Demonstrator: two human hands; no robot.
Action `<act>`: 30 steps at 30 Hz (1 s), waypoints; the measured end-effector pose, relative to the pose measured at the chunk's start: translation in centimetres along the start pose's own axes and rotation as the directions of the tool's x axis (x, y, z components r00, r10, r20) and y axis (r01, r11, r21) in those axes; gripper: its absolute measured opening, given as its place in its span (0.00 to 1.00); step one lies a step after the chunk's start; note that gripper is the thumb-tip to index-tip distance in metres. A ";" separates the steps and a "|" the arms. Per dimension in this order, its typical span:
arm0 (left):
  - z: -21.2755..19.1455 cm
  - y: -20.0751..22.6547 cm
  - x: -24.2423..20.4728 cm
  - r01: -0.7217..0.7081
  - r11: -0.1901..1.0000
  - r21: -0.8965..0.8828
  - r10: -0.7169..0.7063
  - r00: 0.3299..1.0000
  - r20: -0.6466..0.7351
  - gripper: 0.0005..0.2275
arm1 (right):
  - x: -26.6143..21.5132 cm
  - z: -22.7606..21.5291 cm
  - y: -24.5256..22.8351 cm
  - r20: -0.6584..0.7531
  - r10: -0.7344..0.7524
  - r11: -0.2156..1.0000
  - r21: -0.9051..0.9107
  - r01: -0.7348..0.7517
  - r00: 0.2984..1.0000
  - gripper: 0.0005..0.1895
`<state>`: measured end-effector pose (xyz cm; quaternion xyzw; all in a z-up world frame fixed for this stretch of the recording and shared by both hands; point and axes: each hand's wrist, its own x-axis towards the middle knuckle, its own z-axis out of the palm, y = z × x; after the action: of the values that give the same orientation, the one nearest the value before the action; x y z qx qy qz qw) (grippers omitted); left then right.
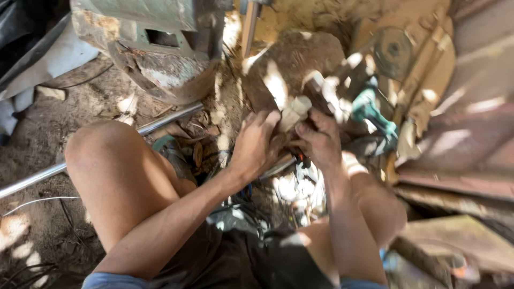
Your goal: The person shapes a small wooden piece against a rotating grinding wheel, then uses an angle grinder to cut a metal rod, producing sparks. The person returns to further refine the wooden piece on the grinding wheel.
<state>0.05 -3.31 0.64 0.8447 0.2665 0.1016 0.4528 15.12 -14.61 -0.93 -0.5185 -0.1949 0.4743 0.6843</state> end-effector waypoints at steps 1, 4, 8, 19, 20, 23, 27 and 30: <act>-0.2 -0.6 0.9 -0.043 0.999 -0.027 0.040 0.995 -0.087 0.15 | 1.8 0.0 0.3 0.006 -0.036 0.997 -0.069 0.037 0.999 0.19; 0.1 -1.5 0.8 -0.006 0.997 -0.082 -0.011 0.978 -0.206 0.24 | 3.1 0.4 1.5 0.010 -0.060 0.979 -0.193 0.061 0.998 0.17; -1.3 -1.9 4.0 0.236 0.950 -0.206 -0.268 0.953 -0.143 0.16 | 8.1 1.5 0.6 0.069 -0.040 0.985 -0.162 0.051 0.997 0.15; -2.7 -2.6 4.8 0.174 0.939 -0.298 -0.244 0.945 -0.217 0.20 | 10.1 3.3 0.3 0.127 -0.067 0.982 -0.166 0.087 0.990 0.23; -2.6 -2.8 5.0 0.119 0.959 -0.257 -0.186 0.949 -0.256 0.21 | 10.3 3.4 0.3 0.128 -0.078 0.983 -0.157 0.098 0.989 0.22; -2.1 -3.1 4.7 0.135 0.938 -0.318 -0.225 0.937 -0.268 0.25 | 10.3 3.5 0.3 0.145 -0.080 0.989 -0.109 0.096 0.986 0.23; -2.4 -3.4 5.1 0.104 0.923 -0.371 -0.216 0.937 -0.274 0.29 | 10.7 3.9 0.2 0.130 -0.090 0.990 -0.095 0.103 0.987 0.23; -2.9 -3.4 5.5 0.294 0.827 -0.480 -0.364 0.930 -0.057 0.33 | 10.8 4.0 0.1 0.117 -0.068 0.993 -0.086 0.079 0.991 0.21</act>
<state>2.21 3.28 -0.87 0.6434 0.4086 0.1443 0.6311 17.17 -3.32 -1.86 -0.5135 -0.2736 0.4682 0.6650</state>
